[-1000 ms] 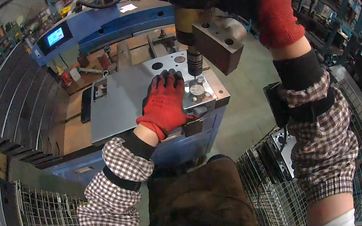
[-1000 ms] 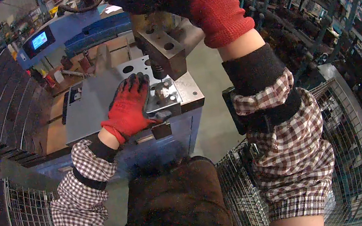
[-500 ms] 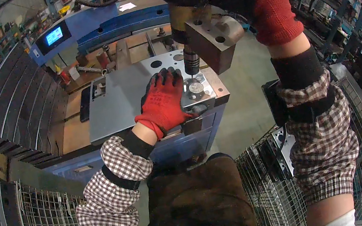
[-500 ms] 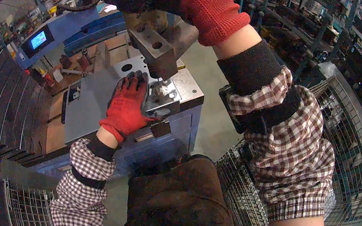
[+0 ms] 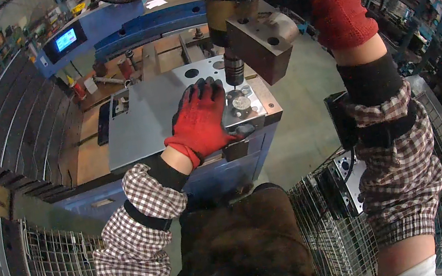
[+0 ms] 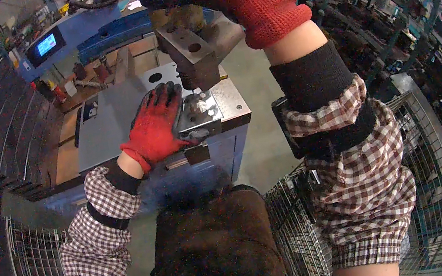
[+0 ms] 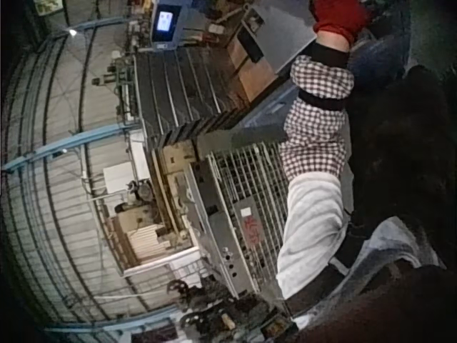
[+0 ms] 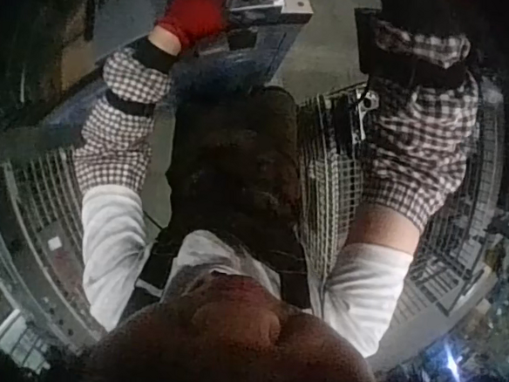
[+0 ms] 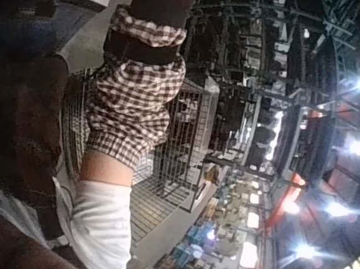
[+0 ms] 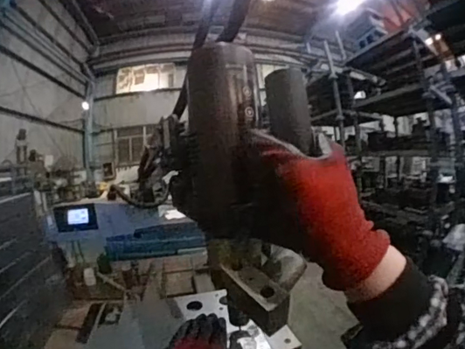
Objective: Bending metal plates using a press machine on a fabrication floor.
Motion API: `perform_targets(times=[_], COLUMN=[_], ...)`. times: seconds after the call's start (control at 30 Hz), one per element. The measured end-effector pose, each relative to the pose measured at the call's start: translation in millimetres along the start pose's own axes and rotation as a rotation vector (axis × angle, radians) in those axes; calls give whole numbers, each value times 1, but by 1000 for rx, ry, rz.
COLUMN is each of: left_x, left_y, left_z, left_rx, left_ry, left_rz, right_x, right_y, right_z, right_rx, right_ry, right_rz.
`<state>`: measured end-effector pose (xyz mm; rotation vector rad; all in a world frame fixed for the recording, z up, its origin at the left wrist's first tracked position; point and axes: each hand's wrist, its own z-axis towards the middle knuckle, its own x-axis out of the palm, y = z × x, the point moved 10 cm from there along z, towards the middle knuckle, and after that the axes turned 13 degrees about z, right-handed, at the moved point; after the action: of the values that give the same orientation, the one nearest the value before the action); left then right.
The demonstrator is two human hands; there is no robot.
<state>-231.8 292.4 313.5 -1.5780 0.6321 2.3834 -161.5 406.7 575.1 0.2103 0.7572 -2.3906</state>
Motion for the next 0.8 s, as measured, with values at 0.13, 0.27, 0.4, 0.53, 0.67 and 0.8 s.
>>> perform_targets(times=[0.13,0.27,0.4,0.53,0.67,0.8], left_x=[3,4,9,5,-4,0], left_y=[1,-4,3,3,-1,0], left_z=[-2,4,-1,-1,-3,1], left_rx=[-29,17,-1,-23,0,3], left_ry=[20,-20,-4,-3,-68,1], left_rz=[22,-17,34,48,19,-2], right_x=[-3,-10,-2,-9,11,-11], right_y=[-6,-1,6,9,-35,-13], right_z=[-3,-1,0,4,-8,1], right_rx=[11,-45,-108,-83,381,125], right_ry=[-41,-53,17,-3,-111,-23], right_rz=[60,10,-54,-20,1185,339])
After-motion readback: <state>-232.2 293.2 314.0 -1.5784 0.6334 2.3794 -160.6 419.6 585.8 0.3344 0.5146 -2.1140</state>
